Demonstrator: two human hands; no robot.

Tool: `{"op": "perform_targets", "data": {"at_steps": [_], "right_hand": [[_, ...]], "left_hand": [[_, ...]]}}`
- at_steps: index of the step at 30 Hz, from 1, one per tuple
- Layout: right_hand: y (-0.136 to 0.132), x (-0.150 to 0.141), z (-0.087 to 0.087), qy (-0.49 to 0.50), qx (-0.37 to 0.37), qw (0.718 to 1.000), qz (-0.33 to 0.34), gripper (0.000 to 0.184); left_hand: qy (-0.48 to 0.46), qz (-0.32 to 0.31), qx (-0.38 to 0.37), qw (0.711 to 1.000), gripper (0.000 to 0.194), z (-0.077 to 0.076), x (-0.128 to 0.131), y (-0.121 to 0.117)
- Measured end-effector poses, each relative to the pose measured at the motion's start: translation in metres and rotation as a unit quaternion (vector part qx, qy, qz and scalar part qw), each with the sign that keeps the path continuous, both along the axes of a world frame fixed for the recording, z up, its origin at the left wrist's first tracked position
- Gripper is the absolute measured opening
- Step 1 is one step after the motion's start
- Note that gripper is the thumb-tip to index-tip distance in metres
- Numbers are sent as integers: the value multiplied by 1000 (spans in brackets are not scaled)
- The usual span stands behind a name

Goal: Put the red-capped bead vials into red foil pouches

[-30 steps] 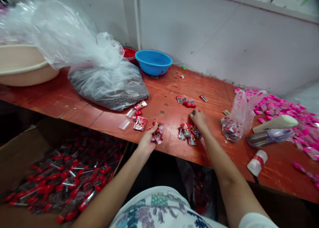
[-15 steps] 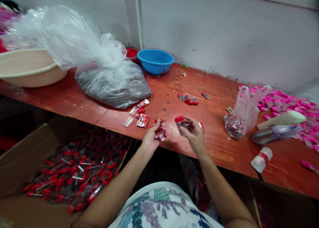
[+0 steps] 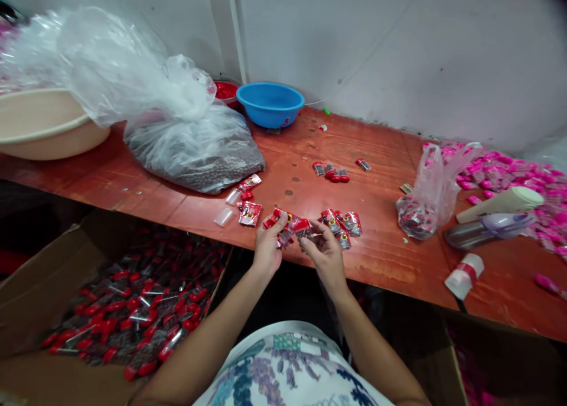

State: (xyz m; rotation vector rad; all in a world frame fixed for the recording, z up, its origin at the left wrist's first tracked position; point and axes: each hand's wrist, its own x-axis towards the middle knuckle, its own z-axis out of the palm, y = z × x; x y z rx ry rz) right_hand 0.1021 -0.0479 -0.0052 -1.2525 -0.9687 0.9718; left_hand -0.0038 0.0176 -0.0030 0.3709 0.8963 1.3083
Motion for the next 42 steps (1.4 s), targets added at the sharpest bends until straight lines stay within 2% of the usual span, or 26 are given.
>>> {"op": "perform_targets", "data": {"at_steps": [3, 10, 17, 23, 27, 30, 34, 37, 42], "right_hand": [[0, 3, -1, -11, 8, 1000, -11, 43], [-1, 10, -6, -34, 25, 998, 50, 39], [-2, 9, -11, -32, 23, 999, 11, 37], [-6, 17, -4, -110, 74, 991, 23, 33], [-8, 20, 0, -117, 83, 989, 27, 33], [-11, 17, 0, -86, 60, 994, 21, 32], [-14, 11, -3, -42, 53, 998, 6, 31], [-16, 9, -3, -66, 79, 995, -2, 30], [-19, 9, 0, -113, 102, 988, -10, 31]], "left_hand": [[25, -10, 34, 999, 27, 1, 0, -1], [44, -14, 70, 996, 29, 9, -1, -1], [82, -103, 74, 988, 30, 14, -1, -7], [111, -124, 108, 980, 45, 15, -5, -8], [87, -123, 101, 983, 25, 17, -4, -9], [97, -131, 95, 982, 25, 19, -4, -11], [127, -174, 98, 972, 28, 21, -6, -13], [131, -178, 110, 969, 37, 21, -8, -13], [177, -190, 151, 954, 19, 19, -10, -12]]}}
